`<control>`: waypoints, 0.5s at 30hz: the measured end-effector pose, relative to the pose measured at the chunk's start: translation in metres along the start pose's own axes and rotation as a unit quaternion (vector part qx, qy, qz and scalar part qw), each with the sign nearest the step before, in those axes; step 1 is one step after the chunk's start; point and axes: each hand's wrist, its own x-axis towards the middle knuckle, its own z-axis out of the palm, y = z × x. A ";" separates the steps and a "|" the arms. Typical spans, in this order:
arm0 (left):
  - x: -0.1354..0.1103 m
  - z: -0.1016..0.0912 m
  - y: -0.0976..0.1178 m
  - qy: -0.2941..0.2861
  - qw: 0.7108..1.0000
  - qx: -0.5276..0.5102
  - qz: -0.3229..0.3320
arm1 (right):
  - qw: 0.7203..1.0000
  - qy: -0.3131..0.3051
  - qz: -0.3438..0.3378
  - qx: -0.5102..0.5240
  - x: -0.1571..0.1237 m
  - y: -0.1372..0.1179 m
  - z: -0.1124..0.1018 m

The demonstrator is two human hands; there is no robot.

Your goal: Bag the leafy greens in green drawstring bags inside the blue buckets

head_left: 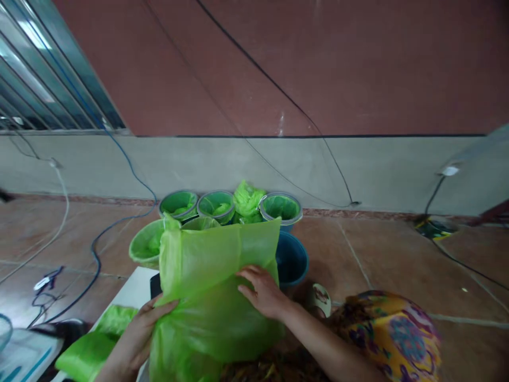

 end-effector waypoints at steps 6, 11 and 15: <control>0.011 -0.049 -0.021 0.070 0.996 -0.033 -0.034 | 0.995 0.067 0.017 0.073 0.029 0.029 0.031; 0.028 -0.074 -0.041 0.086 0.994 -0.056 -0.045 | 0.971 0.184 0.132 0.076 0.027 0.065 0.046; 0.034 -0.075 -0.047 0.064 0.995 -0.047 -0.061 | 0.938 0.119 0.253 0.206 0.020 0.087 0.055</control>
